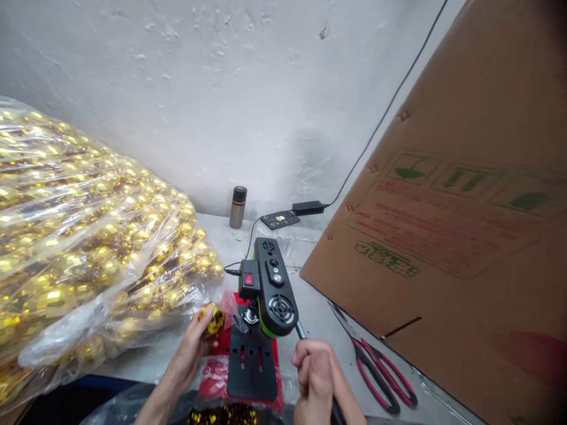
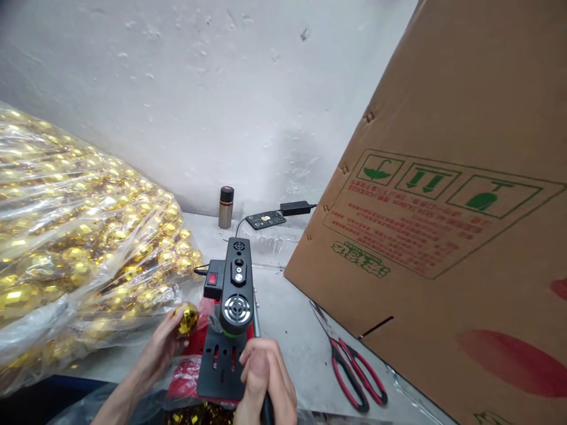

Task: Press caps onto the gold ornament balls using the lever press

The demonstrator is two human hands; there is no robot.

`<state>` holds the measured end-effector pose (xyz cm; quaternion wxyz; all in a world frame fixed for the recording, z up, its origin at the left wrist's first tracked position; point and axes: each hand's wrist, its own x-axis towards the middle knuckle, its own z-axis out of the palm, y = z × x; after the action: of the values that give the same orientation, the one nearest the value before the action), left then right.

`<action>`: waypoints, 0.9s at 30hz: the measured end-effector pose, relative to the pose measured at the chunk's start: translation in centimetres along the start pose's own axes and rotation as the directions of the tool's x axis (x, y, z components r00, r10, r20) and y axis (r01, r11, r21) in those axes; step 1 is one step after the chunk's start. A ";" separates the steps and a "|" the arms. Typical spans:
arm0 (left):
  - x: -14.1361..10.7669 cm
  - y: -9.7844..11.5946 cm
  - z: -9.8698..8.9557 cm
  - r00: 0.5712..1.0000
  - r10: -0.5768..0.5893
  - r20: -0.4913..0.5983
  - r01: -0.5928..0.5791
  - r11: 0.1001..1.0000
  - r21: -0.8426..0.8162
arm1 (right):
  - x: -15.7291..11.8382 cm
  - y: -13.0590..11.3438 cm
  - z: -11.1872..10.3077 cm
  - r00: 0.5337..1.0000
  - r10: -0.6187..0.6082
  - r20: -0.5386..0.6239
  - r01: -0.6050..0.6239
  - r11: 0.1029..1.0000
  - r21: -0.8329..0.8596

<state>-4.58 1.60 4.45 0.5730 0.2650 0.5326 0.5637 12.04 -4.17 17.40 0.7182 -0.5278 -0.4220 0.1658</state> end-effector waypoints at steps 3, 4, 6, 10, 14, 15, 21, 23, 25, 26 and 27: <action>-1.6 -1.9 1.1 0.990 -0.131 0.057 0.139 0.970 -0.197 | 0.8 -1.0 0.0 0.999 0.017 0.047 -0.017 1.000 0.008; -1.8 -2.7 1.4 0.989 -0.131 0.065 0.142 0.967 -0.214 | 0.9 -1.2 0.0 0.998 0.013 0.058 -0.014 1.000 0.015; -1.9 -4.1 2.0 0.996 -0.075 0.055 0.084 0.979 -0.186 | 0.9 -1.2 0.0 0.998 -0.005 0.068 0.003 1.000 0.022; -1.7 -6.6 2.8 0.982 0.182 0.043 -0.185 0.979 0.084 | 0.6 -1.1 0.0 0.996 -0.066 0.057 0.064 0.997 0.034; -2.0 -8.1 2.4 0.950 0.294 0.102 -0.309 0.857 0.412 | 0.3 -1.1 -0.3 0.994 -0.078 0.079 0.077 0.997 0.009; -2.0 -8.4 2.1 0.945 0.309 0.107 -0.323 0.828 0.459 | 0.3 -1.1 -0.3 0.994 -0.070 0.085 0.070 0.998 -0.003; -1.7 -9.2 1.6 0.902 0.349 0.253 -0.431 0.738 0.520 | 0.0 -0.6 -0.4 0.993 -0.089 0.074 0.090 0.996 -0.009; -1.5 -9.1 1.8 0.886 0.353 0.302 -0.464 0.698 0.545 | 0.0 -0.5 -0.3 0.993 -0.097 0.062 0.097 0.995 0.002; -1.5 -8.7 2.1 0.864 0.359 0.354 -0.503 0.664 0.553 | -0.1 -0.4 -0.3 0.993 -0.101 0.058 0.101 0.995 0.007; -1.5 -8.6 2.3 0.852 0.361 0.378 -0.521 0.651 0.552 | -0.1 -0.4 -0.3 0.993 -0.104 0.059 0.104 0.995 0.007; -1.5 -8.4 2.5 0.842 0.366 0.396 -0.536 0.639 0.551 | -0.1 -0.3 -0.3 0.992 -0.108 0.061 0.107 0.994 0.006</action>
<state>1.02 -0.92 -1.92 0.3477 0.6381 0.5324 0.4342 12.14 -4.57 17.61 0.7136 -0.4979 -0.4714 0.1437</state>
